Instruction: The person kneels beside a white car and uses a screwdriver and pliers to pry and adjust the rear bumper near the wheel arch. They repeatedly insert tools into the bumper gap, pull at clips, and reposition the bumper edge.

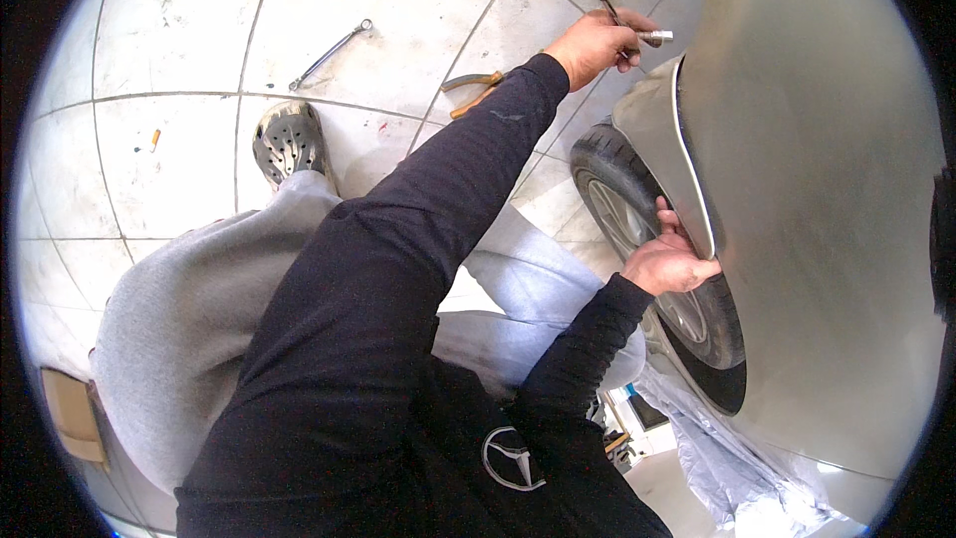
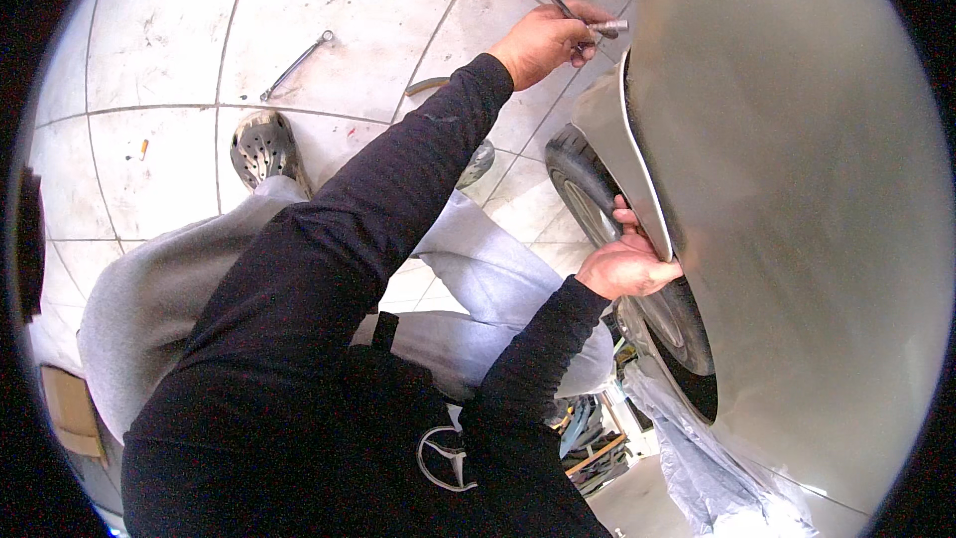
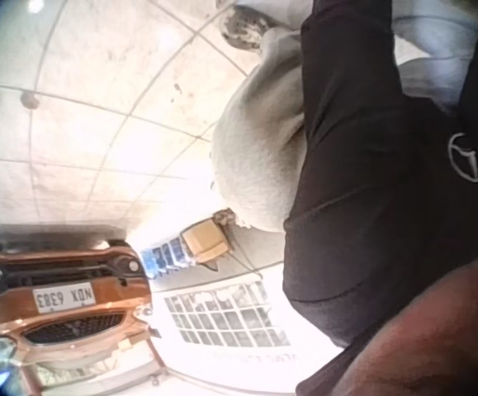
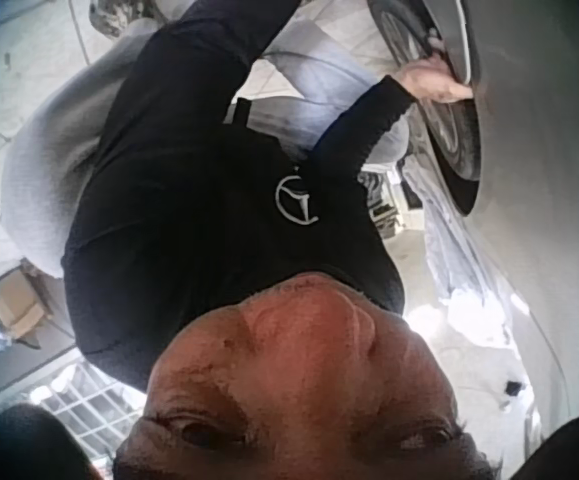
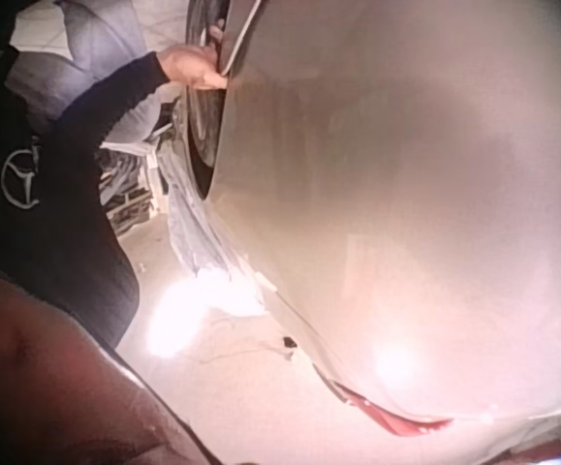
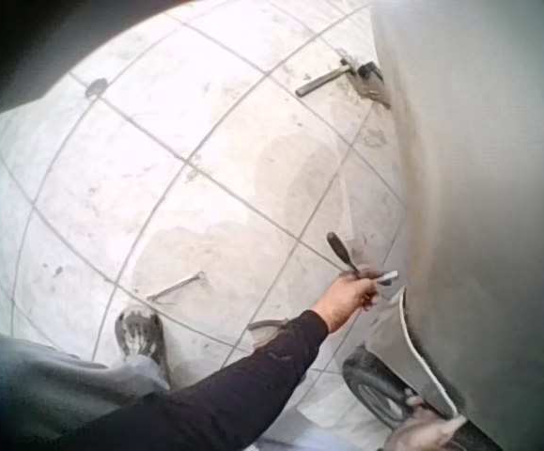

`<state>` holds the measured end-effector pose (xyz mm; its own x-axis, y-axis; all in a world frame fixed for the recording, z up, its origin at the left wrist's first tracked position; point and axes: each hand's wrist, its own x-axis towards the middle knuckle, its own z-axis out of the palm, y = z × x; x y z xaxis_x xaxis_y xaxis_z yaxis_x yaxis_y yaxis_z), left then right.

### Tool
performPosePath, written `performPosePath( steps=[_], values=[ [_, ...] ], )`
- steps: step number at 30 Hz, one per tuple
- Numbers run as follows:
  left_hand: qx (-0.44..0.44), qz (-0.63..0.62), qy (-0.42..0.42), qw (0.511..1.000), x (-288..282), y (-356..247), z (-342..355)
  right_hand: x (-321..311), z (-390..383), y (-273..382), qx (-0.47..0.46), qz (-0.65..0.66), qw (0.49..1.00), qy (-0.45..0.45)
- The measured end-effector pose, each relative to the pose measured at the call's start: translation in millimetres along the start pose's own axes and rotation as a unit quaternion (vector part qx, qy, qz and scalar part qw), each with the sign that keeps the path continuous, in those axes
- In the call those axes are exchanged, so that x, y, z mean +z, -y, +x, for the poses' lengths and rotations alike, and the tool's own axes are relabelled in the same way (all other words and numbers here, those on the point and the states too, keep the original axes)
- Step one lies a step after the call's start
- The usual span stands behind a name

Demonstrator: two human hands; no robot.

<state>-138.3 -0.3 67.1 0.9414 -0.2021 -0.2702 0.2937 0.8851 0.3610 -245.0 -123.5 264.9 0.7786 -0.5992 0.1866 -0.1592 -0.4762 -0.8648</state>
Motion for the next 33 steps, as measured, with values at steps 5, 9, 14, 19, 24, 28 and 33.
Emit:
performPosePath(
  steps=[5, 9, 14, 19, 24, 28, 33],
  values=[
    [0.025, 0.100, 0.072, 0.992, 19, -9, -2, 0, -2, 1, 0.002, -0.013, 1.000, -0.006],
    [0.003, 0.098, 0.105, 0.990, 11, -4, 10, 3, -4, 2, -0.008, -0.015, 1.000, -0.004],
    [0.029, 0.216, 0.123, 0.968, 6, -18, 19, 2, -3, -1, -0.008, -0.019, 1.000, -0.010],
    [0.008, 0.291, 0.148, 0.945, 7, -37, 28, -2, 0, -3, -0.010, -0.024, 1.000, -0.002],
    [0.028, 0.294, 0.113, 0.949, 12, -35, 23, -1, 0, -3, -0.006, -0.016, 1.000, -0.006],
    [0.046, 0.276, 0.094, 0.955, 13, -27, 22, -3, 2, -4, -0.003, -0.002, 1.000, 0.003],
    [0.057, 0.193, 0.013, 0.980, 26, -6, 35, -5, -1, -4, -0.010, -0.010, 1.000, -0.004]
  ],
)
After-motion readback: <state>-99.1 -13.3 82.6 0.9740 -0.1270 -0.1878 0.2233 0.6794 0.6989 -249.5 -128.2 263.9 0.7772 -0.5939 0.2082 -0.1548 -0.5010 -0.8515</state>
